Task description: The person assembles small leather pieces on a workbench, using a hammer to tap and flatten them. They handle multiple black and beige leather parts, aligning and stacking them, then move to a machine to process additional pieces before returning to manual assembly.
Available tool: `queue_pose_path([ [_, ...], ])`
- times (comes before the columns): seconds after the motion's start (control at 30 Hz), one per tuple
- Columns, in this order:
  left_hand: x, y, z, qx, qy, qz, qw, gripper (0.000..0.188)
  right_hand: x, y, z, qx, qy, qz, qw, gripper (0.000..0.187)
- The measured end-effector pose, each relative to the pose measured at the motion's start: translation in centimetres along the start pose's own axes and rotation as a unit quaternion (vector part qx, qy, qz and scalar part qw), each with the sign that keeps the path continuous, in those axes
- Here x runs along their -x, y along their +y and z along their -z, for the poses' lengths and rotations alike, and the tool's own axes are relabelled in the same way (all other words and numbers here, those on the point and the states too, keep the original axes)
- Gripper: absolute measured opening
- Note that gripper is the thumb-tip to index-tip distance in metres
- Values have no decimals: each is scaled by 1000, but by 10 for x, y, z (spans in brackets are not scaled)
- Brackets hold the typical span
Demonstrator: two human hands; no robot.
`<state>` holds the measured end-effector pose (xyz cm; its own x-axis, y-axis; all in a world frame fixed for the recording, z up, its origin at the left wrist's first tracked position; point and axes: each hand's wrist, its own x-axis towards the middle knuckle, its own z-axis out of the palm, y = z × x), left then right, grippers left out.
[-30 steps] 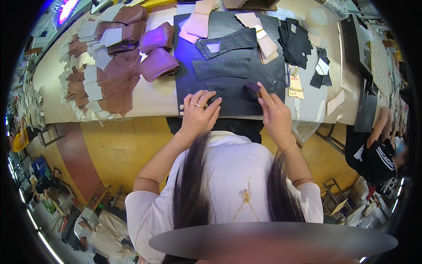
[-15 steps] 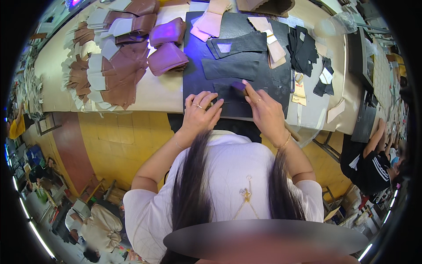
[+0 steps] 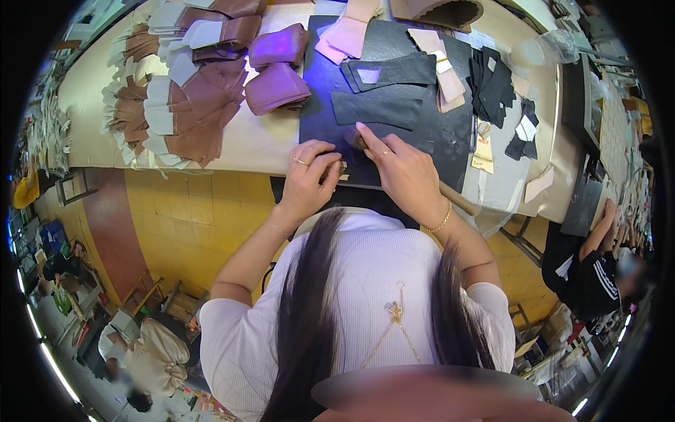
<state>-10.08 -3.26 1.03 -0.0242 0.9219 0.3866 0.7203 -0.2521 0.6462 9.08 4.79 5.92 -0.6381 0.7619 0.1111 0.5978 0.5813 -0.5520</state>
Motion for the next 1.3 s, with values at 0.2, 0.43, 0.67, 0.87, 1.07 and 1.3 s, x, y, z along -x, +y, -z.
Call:
queue_pose_path([
  [0.2,-6,-4,8,38,26,78,996,15,16,7,4,21,-40,60,997,49],
  [0.43,-12,-3,-1,31,-10,63,997,15,31,18,7,30,-85,76,993,51],
  [0.67,-18,5,-14,-24,-39,35,998,26,48,28,13,5,-21,40,999,53],
  [0.87,-26,16,-21,-47,-84,49,994,32,66,30,18,14,-11,-13,1000,53],
  [1.07,-34,20,-23,-84,-111,17,990,32,88,38,22,20,26,-56,998,54],
  [1.3,-27,29,-34,-64,-132,-57,987,31,108,45,24,14,58,-104,993,53],
])
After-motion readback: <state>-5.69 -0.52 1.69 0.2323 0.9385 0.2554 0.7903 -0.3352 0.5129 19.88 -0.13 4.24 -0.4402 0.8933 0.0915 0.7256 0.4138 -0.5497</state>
